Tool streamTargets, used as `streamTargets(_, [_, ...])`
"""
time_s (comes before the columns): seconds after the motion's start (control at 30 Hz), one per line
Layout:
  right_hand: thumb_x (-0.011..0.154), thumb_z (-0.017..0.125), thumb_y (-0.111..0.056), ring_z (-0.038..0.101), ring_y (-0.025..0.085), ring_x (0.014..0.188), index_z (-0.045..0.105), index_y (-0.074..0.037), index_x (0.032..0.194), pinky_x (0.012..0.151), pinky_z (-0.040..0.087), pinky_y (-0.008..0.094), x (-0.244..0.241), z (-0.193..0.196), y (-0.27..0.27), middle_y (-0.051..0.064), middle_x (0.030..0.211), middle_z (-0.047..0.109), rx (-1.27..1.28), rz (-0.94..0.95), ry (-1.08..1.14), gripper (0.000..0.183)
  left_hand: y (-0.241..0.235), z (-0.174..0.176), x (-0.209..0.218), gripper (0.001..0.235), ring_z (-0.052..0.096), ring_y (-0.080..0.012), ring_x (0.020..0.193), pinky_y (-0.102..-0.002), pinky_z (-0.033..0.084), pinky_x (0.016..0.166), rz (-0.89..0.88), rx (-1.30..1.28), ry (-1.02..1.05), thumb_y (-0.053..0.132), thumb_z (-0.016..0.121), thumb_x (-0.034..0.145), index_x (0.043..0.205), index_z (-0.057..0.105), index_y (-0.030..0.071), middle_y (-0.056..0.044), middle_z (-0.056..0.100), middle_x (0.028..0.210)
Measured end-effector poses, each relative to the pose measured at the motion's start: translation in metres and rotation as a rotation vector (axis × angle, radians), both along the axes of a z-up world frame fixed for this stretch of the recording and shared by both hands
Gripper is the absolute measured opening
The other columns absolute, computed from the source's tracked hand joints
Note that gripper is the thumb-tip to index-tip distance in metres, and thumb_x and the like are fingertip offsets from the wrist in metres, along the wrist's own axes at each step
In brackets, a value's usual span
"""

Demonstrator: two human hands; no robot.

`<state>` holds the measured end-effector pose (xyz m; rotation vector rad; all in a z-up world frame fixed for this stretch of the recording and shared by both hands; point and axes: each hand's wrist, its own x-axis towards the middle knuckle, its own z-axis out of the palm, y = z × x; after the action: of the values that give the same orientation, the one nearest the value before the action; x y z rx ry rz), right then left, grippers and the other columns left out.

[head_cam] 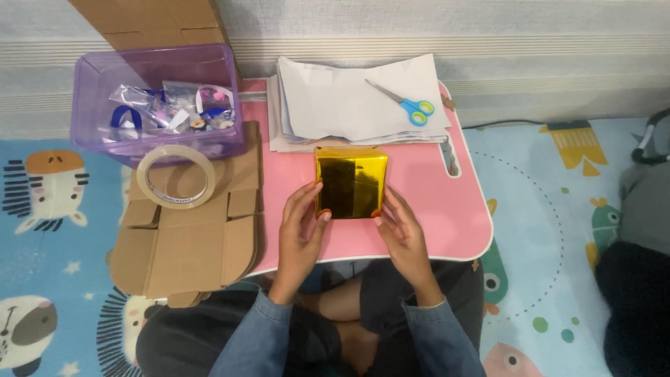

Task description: Wrapping a small box with gold paper and tying a blue ribbon around it to create a decorated gift.

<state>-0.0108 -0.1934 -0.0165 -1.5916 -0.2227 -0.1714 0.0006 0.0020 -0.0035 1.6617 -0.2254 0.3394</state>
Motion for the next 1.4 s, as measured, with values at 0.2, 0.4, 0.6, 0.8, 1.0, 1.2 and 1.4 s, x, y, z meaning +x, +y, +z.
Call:
streamTargets(0.2, [0.097,0.052,0.009,0.034,0.035,0.149,0.035,0.001,0.155,0.117,0.038,0.05,-0.001,0.002,0.0,0.02,0.161,0.035,0.003,0.003,0.007,0.061,0.0,-0.005,0.001,0.047,0.045,-0.0403,0.141,-0.052,0.045,0.11,-0.001,-0.041,-0.017,0.0,0.066,0.095,0.141,0.053,0.005,-0.016,0.051,0.139])
streamTargets(0.4, [0.096,0.052,0.009,0.034,0.035,0.149,0.035,0.001,0.155,0.118,0.037,0.051,-0.002,0.003,0.0,0.02,0.16,0.036,0.007,-0.005,0.018,0.062,0.001,-0.002,-0.001,0.048,0.044,-0.0392,0.141,-0.053,0.041,0.114,-0.021,-0.013,-0.007,-0.004,0.063,0.094,0.14,0.058,0.007,-0.015,0.05,0.138])
streamTargets(0.6, [0.096,0.053,0.008,0.032,0.036,0.15,0.033,0.002,0.154,0.119,0.035,0.053,-0.004,-0.001,0.001,0.021,0.16,0.035,-0.014,-0.012,0.003,0.062,0.001,-0.002,-0.001,0.051,0.044,-0.0404,0.14,-0.054,0.039,0.115,-0.04,-0.094,0.024,-0.008,0.062,0.093,0.141,0.058,0.008,-0.017,0.049,0.139])
streamTargets(0.8, [0.101,0.058,-0.011,0.008,0.04,0.156,0.018,-0.018,0.164,0.122,0.021,0.055,-0.006,0.007,0.011,0.015,0.172,0.003,-0.509,-0.002,-0.352,0.075,0.001,-0.007,0.001,0.051,0.041,-0.0382,0.143,-0.053,0.033,0.119,-0.009,-0.09,0.027,-0.004,0.062,0.094,0.143,0.058,0.008,-0.017,0.048,0.135])
streamTargets(1.0, [0.097,0.063,-0.015,0.012,0.046,0.151,0.036,-0.019,0.158,0.118,0.03,0.054,-0.009,0.02,0.019,0.024,0.169,-0.009,-0.593,0.039,-0.176,0.067,0.003,-0.002,0.002,0.05,0.028,-0.0433,0.15,-0.059,0.024,0.121,-0.04,-0.154,0.053,0.005,0.059,0.098,0.146,0.054,0.011,-0.021,0.037,0.148])
streamTargets(1.2, [0.091,0.068,-0.019,-0.012,0.049,0.156,0.037,-0.002,0.148,0.121,0.013,0.059,-0.016,0.007,0.011,0.031,0.169,0.003,-0.664,0.03,-0.171,0.067,0.002,-0.009,0.003,0.076,0.023,-0.0341,0.155,-0.042,0.03,0.123,-0.15,-0.27,0.037,-0.002,0.058,0.094,0.159,0.017,0.003,-0.021,0.015,0.169])
streamTargets(1.4, [0.1,0.054,-0.026,-0.005,0.054,0.155,0.032,-0.002,0.157,0.121,0.013,0.058,-0.016,-0.017,0.017,0.031,0.167,-0.013,-0.897,-0.167,-0.293,0.065,0.001,-0.002,0.0,0.064,0.044,-0.0311,0.145,-0.039,0.039,0.119,-0.099,-0.279,0.108,0.001,0.062,0.093,0.152,0.036,-0.001,-0.02,0.038,0.161])
